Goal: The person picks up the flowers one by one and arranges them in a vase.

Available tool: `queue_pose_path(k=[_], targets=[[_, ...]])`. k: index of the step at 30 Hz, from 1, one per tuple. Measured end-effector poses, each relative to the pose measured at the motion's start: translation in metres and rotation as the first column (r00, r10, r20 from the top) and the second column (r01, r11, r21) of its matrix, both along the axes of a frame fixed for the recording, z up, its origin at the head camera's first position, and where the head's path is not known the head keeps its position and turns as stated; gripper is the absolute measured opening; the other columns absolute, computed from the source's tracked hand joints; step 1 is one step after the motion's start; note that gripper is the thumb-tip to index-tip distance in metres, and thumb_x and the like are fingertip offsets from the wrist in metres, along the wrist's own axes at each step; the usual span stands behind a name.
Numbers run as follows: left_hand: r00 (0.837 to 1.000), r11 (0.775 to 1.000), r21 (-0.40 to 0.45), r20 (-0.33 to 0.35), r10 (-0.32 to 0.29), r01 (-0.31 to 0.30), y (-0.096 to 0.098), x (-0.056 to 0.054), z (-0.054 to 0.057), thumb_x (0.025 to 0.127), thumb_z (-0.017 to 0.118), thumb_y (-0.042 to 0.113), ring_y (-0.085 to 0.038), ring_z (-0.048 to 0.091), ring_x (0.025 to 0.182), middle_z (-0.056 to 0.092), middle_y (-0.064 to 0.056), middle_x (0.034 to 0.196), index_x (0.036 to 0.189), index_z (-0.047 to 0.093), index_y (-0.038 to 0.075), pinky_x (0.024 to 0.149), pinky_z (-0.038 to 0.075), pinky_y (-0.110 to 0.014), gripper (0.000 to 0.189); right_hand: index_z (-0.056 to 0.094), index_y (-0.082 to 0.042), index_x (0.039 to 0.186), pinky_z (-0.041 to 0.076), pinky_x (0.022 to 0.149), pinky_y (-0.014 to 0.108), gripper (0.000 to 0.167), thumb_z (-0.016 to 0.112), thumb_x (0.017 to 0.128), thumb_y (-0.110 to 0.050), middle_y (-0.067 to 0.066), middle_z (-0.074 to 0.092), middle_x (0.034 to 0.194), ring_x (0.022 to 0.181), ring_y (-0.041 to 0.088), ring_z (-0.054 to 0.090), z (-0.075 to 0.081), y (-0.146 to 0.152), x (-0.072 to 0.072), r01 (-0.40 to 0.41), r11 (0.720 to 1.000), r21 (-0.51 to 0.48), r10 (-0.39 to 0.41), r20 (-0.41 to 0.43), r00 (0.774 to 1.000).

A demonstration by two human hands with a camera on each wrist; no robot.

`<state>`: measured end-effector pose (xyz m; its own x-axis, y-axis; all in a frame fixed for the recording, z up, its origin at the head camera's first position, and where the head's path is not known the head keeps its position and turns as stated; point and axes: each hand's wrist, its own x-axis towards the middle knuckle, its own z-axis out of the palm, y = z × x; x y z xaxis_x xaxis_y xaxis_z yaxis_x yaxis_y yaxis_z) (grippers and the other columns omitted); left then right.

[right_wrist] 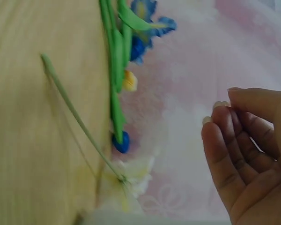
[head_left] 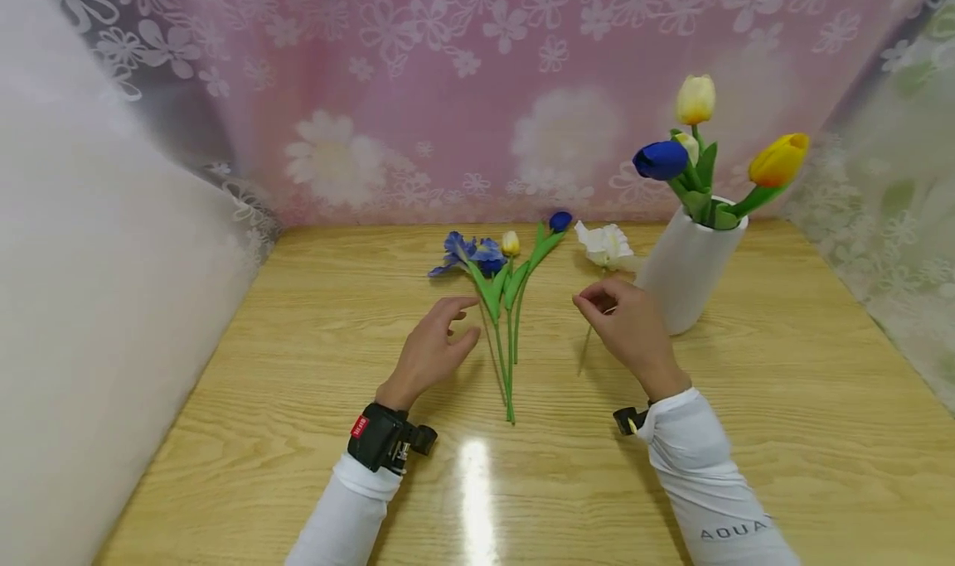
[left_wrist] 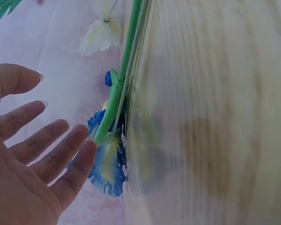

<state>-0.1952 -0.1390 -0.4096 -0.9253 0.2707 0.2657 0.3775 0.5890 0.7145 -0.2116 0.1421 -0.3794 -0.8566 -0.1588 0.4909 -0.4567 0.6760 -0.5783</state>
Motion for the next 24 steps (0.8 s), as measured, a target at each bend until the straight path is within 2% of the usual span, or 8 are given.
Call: queue_pose_path(k=[4,8,17,24], targets=[[1.0,1.0,-0.017,0.006,0.01,-0.01,-0.003,0.001,-0.002,0.096,0.057,0.022,-0.023,0.053,0.116,0.049,-0.007,0.136,0.136,0.053,0.011,0.088,0.049,-0.041,0.042,0.073,-0.006,0.092,0.053,0.063,0.039,0.014,0.069,0.09,-0.02,0.006,0.069,0.083,0.072,0.02,0.064,-0.012,-0.01,-0.003,-0.017,0.999,0.038,0.012,0.115,0.993],[1.0,0.999,-0.034,0.013,0.026,-0.026,-0.007,0.002,-0.003,0.096,0.058,0.023,-0.023,0.053,0.116,0.049,-0.006,0.136,0.136,0.053,0.011,0.086,0.049,-0.04,0.042,0.074,-0.006,0.096,0.053,0.067,0.039,0.017,0.065,0.093,-0.021,0.005,0.069,0.089,0.077,0.02,0.062,-0.021,-0.021,-0.004,-0.062,0.996,0.06,0.046,0.235,0.971],[0.998,0.997,-0.059,0.023,0.058,-0.056,-0.014,0.004,-0.004,0.096,0.058,0.023,-0.022,0.053,0.116,0.049,-0.004,0.136,0.136,0.053,0.015,0.086,0.049,-0.04,0.041,0.074,-0.005,0.097,0.053,0.067,0.035,0.017,0.064,0.093,-0.019,0.003,0.069,0.089,0.076,0.016,0.062,-0.031,-0.051,-0.007,-0.173,0.983,0.059,0.143,0.34,0.93],[0.998,0.997,-0.056,0.023,0.055,-0.053,-0.019,0.007,-0.005,0.096,0.058,0.025,-0.024,0.053,0.116,0.05,-0.006,0.134,0.136,0.053,0.013,0.086,0.049,-0.04,0.042,0.073,-0.003,0.103,0.054,0.07,0.034,0.019,0.064,0.094,-0.016,0.005,0.07,0.091,0.08,0.017,0.065,-0.034,-0.076,-0.007,-0.238,0.97,0.059,0.191,0.426,0.885]])
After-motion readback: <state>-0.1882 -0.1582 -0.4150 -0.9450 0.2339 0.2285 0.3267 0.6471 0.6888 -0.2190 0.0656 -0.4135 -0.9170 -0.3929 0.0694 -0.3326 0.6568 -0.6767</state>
